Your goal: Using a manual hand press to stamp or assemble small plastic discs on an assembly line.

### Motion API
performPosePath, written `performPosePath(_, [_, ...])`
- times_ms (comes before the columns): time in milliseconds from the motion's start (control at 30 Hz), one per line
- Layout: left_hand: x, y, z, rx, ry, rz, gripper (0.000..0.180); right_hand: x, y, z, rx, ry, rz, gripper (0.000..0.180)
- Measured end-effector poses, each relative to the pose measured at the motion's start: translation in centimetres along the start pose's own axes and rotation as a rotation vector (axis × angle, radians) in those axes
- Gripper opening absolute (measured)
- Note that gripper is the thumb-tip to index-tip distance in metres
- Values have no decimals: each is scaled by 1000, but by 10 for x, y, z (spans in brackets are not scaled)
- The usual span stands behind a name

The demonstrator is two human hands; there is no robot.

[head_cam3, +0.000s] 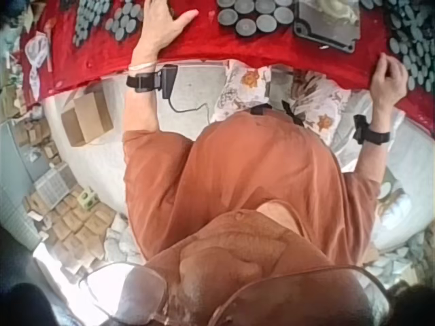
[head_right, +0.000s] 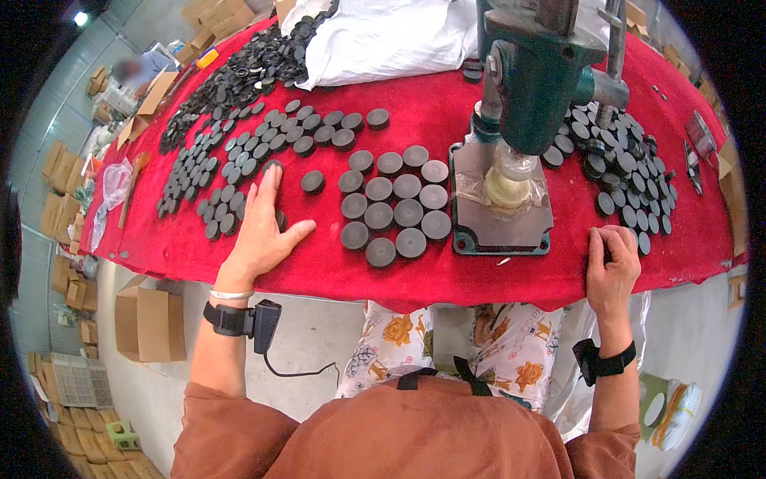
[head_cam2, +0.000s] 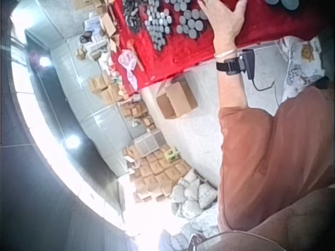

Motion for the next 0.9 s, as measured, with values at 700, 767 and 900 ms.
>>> performPosePath(700, [-10,34,18,64,128,207,43,2,4,3,47,-12,-55,5])
performPosePath(767, [-16,34,11,101,183,184,48,1,2,2,30,-6,-45,5])
performPosePath(900, [-37,-14,-27,-90,335,114,44,1,1,1,36,-11,-61,4])
Point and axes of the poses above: each hand's wrist, its own z-axis away from the middle knuckle, its own x-axis out of the palm, y = z × x, the point moved 6 cm from there along -z, towards the middle knuckle, and after that the axes turned 10 degrees about -x, right-handed, at the moved point
